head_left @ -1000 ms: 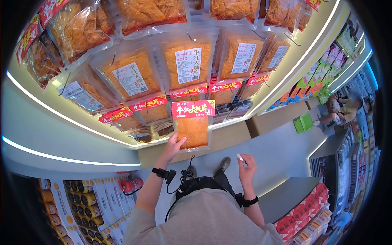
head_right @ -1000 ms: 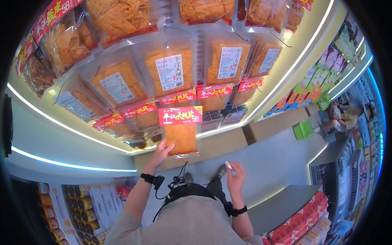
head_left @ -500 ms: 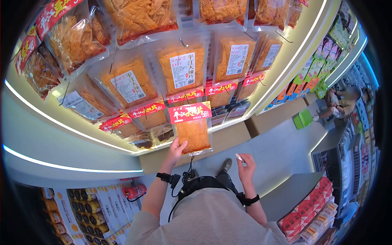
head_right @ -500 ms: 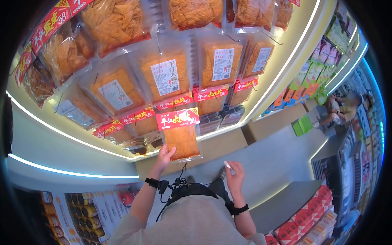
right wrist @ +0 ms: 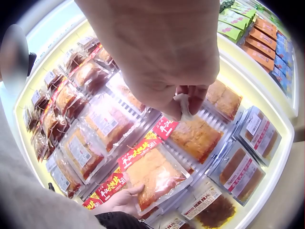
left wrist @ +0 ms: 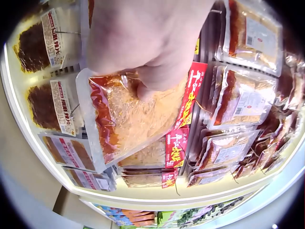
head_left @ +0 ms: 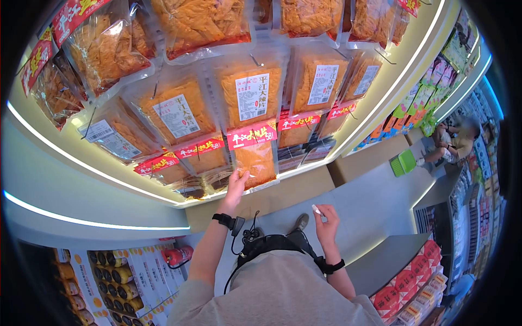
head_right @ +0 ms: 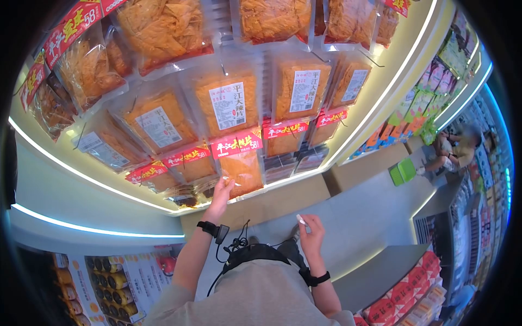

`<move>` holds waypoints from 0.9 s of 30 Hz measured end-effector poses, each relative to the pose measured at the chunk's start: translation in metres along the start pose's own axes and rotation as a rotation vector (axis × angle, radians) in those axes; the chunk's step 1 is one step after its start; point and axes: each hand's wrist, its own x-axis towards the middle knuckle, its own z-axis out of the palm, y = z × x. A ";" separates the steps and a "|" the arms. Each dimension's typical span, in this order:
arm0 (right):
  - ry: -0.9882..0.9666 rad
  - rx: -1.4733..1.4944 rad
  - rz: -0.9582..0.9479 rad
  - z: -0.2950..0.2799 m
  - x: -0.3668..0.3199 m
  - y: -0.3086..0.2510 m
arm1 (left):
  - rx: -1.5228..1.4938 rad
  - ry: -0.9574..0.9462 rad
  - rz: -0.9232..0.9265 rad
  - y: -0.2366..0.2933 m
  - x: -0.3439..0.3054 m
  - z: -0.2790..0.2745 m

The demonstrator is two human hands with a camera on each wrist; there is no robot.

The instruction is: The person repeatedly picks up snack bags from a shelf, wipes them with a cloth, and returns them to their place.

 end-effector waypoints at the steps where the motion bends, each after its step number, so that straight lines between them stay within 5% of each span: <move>1: 0.001 0.005 -0.004 0.001 0.000 -0.001 | 0.059 0.042 -0.100 0.002 0.010 -0.002; 2: 0.002 0.004 -0.006 0.001 0.000 -0.001 | 0.118 0.084 -0.201 0.003 0.017 -0.003; 3: -0.001 -0.011 -0.007 0.001 0.000 -0.002 | -0.030 0.057 -0.042 0.000 0.021 0.003; 7: 0.014 -0.020 -0.006 0.001 0.003 -0.005 | 0.031 0.121 -0.096 -0.010 0.043 -0.003; 9: 0.023 -0.027 -0.009 -0.001 0.003 -0.005 | 0.427 0.171 -0.015 -0.024 0.049 -0.014; 12: 0.031 -0.067 -0.024 -0.002 0.004 -0.001 | 0.443 0.140 -0.170 -0.036 0.048 -0.027; 16: 0.030 -0.049 -0.011 0.000 0.005 0.000 | 0.685 0.172 -0.068 -0.107 0.051 -0.072; 17: 0.031 -0.047 -0.009 0.001 0.005 0.001 | 0.688 0.171 -0.068 -0.111 0.045 -0.073; 19: 0.035 -0.049 -0.038 0.004 0.007 0.002 | 0.555 0.207 -0.364 -0.096 0.023 -0.059; 22: -0.016 -0.023 0.011 0.005 0.010 -0.004 | 0.364 -0.018 -0.418 -0.089 0.005 -0.060; 27: -0.017 -0.007 -0.026 0.014 0.016 -0.004 | 0.351 -0.087 -0.279 -0.069 -0.006 -0.027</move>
